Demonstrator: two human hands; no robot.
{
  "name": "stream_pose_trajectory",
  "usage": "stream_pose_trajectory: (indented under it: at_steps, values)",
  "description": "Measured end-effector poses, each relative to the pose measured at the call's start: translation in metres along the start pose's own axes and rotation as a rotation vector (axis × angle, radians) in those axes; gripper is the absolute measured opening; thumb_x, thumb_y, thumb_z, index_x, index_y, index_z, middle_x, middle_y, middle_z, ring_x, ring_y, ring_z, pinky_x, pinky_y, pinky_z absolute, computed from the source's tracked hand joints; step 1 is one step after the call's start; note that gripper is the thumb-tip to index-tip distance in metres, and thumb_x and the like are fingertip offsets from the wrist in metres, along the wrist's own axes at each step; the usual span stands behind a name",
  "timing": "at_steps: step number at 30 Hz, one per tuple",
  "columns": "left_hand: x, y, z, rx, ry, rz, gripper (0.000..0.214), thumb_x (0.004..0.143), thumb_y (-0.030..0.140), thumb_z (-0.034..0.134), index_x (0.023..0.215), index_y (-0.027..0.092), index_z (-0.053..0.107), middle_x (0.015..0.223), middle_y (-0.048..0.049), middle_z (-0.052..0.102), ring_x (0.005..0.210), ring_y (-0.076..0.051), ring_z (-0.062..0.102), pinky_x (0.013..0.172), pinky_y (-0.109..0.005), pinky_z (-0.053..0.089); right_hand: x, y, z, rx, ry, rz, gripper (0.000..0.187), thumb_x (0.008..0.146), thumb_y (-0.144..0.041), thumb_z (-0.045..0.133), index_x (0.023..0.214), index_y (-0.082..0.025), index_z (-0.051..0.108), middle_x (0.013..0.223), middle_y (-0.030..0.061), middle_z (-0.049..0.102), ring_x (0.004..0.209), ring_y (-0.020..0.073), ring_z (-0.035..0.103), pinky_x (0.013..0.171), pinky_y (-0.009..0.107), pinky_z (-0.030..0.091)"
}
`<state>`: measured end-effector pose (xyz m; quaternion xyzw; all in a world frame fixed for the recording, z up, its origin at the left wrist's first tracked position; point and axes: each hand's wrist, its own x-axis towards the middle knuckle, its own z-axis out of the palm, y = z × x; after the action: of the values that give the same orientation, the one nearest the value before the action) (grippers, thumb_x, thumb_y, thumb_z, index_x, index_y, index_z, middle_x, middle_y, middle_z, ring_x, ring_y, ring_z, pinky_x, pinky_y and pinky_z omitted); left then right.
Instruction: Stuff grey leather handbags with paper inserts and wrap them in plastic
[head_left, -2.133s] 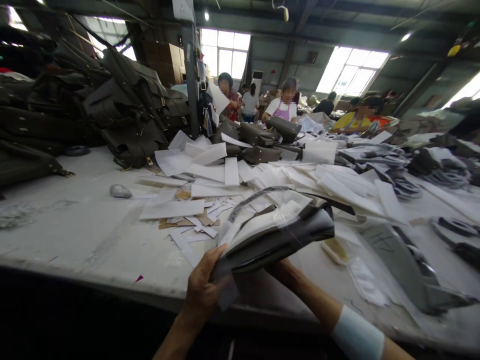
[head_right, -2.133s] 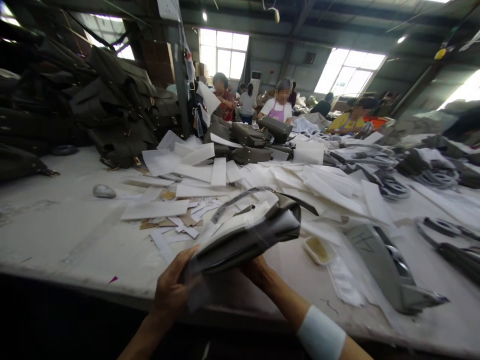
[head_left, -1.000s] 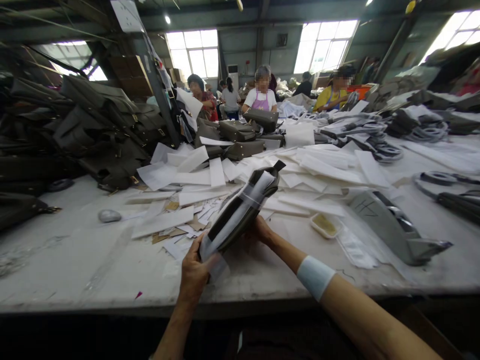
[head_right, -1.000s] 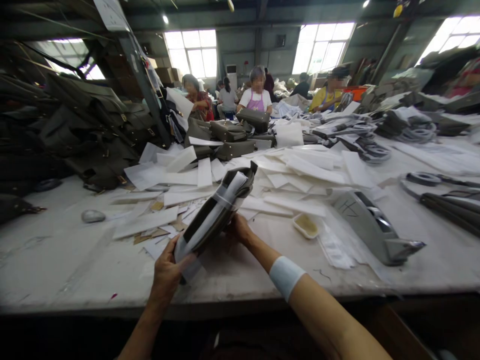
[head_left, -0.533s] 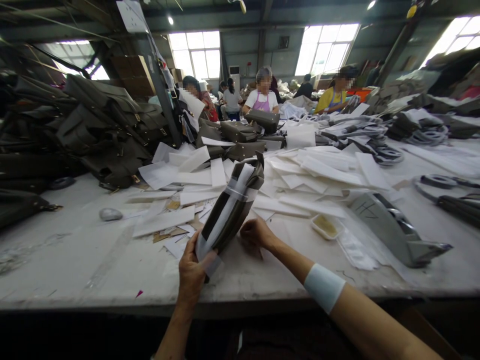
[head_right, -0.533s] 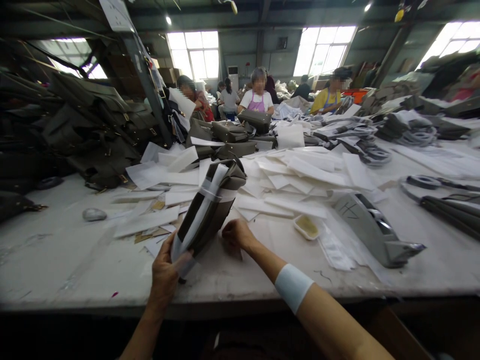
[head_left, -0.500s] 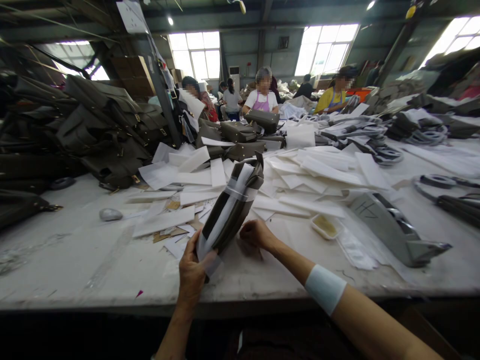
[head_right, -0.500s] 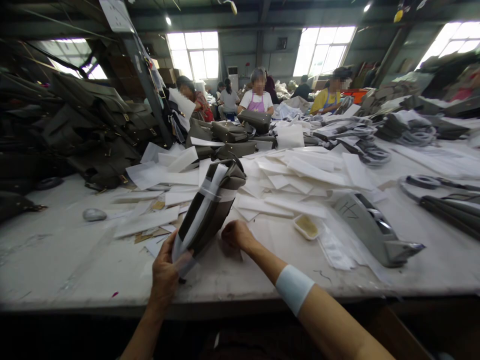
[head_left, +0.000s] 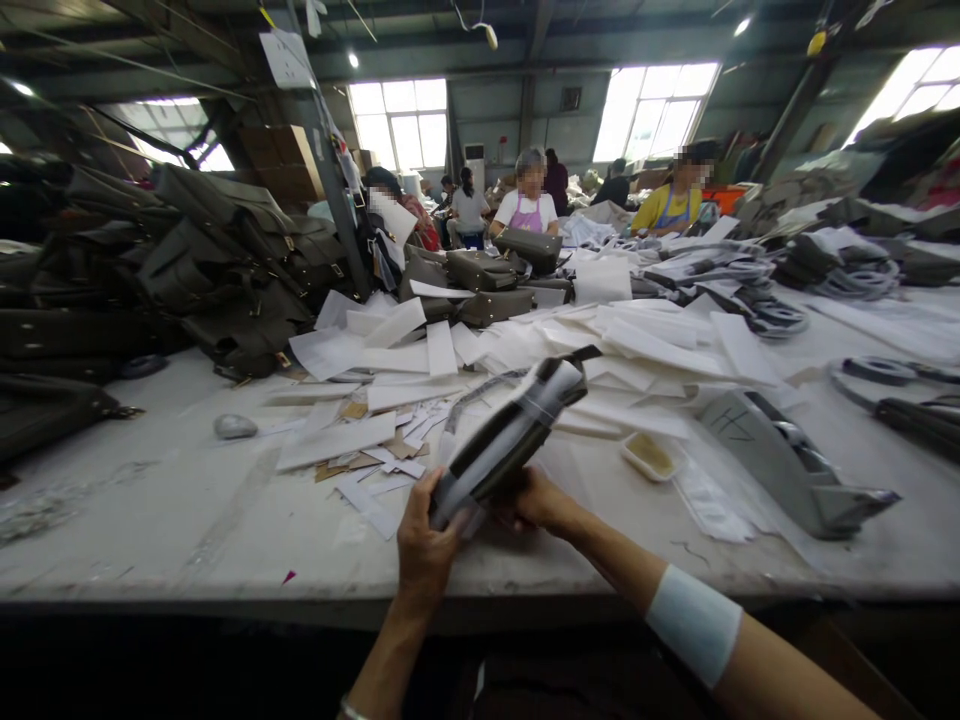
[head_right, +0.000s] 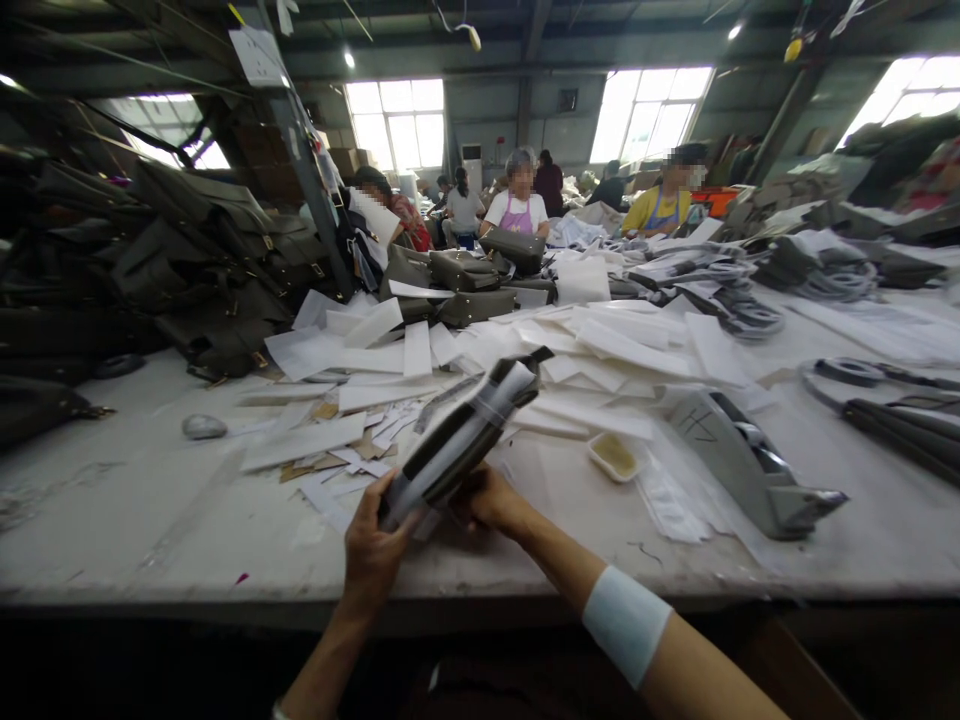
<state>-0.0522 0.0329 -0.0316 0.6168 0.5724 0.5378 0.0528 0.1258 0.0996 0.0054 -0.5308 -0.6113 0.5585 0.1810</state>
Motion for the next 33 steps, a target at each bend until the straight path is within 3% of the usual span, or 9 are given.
stream_pose_trajectory:
  at_steps: [3,6,15,20,24,29,33]
  values:
    - [-0.010,0.005,0.016,0.025,-0.030,0.208,0.048,0.085,0.019,0.063,0.131,0.021,0.049,0.119,-0.0082,0.065,0.113,-0.022,0.063,0.098,-0.037,0.053,-0.013,0.010,0.003,0.043,-0.003,0.050,0.026,0.079,-0.017,0.058,0.054,-0.019,0.052,0.044,-0.0029,0.049,0.038,0.0086,0.044,0.036,0.019,0.034]
    - [-0.016,0.010,0.029,0.033,-0.041,0.288,0.048,0.087,0.015,0.058,0.133,0.019,0.048,0.120,-0.0101,0.064,0.114,-0.022,0.062,0.097,-0.037,0.054,-0.025,0.022,-0.001,0.073,0.006,0.113,0.028,0.077,-0.015,0.059,0.050,-0.019,0.051,0.040,-0.0035,0.046,0.036,0.0084,0.040,0.035,0.020,0.031]
    - [-0.014,0.019,0.038,0.046,-0.133,0.377,0.053,0.089,0.009,0.053,0.140,0.020,0.043,0.128,-0.0128,0.060,0.122,-0.022,0.057,0.102,-0.037,0.052,-0.044,0.033,-0.014,0.151,-0.058,0.207,0.017,0.072,-0.013,0.059,0.056,-0.018,0.060,0.041,-0.0049,0.048,0.037,0.0076,0.038,0.036,0.019,0.029]
    - [-0.002,0.022,0.043,0.047,-0.095,0.371,0.054,0.087,0.006,0.052,0.139,0.019,0.044,0.127,-0.0125,0.060,0.121,-0.022,0.057,0.103,-0.037,0.051,-0.031,0.025,-0.030,0.047,-0.264,0.066,0.007,0.069,-0.018,0.061,0.067,-0.015,0.067,0.057,-0.0016,0.062,0.038,0.0066,0.044,0.034,0.018,0.028]
    - [0.006,0.021,0.045,0.056,-0.098,0.372,0.052,0.087,0.008,0.054,0.137,0.019,0.046,0.125,-0.0117,0.061,0.120,-0.022,0.058,0.101,-0.037,0.052,-0.028,0.030,-0.030,0.098,-0.249,0.029,0.002,0.065,-0.019,0.062,0.065,-0.017,0.061,0.053,-0.0046,0.057,0.037,0.0060,0.044,0.034,0.018,0.027]
    - [0.009,0.018,0.043,0.068,-0.156,0.380,0.058,0.086,0.006,0.055,0.141,0.021,0.043,0.128,-0.0112,0.060,0.121,-0.022,0.057,0.102,-0.038,0.051,-0.038,0.046,-0.032,0.185,-0.322,0.098,0.017,0.067,-0.031,0.066,0.064,-0.016,0.060,0.060,-0.0003,0.067,0.035,0.0047,0.043,0.032,0.017,0.024]
    - [0.012,0.016,0.041,0.060,-0.182,0.362,0.062,0.085,0.004,0.054,0.142,0.023,0.041,0.130,-0.0105,0.059,0.123,-0.022,0.055,0.103,-0.039,0.050,-0.050,0.060,-0.036,0.380,-0.290,0.152,0.033,0.065,-0.044,0.073,0.069,-0.016,0.057,0.066,0.0027,0.072,0.033,0.0031,0.039,0.032,0.016,0.022]
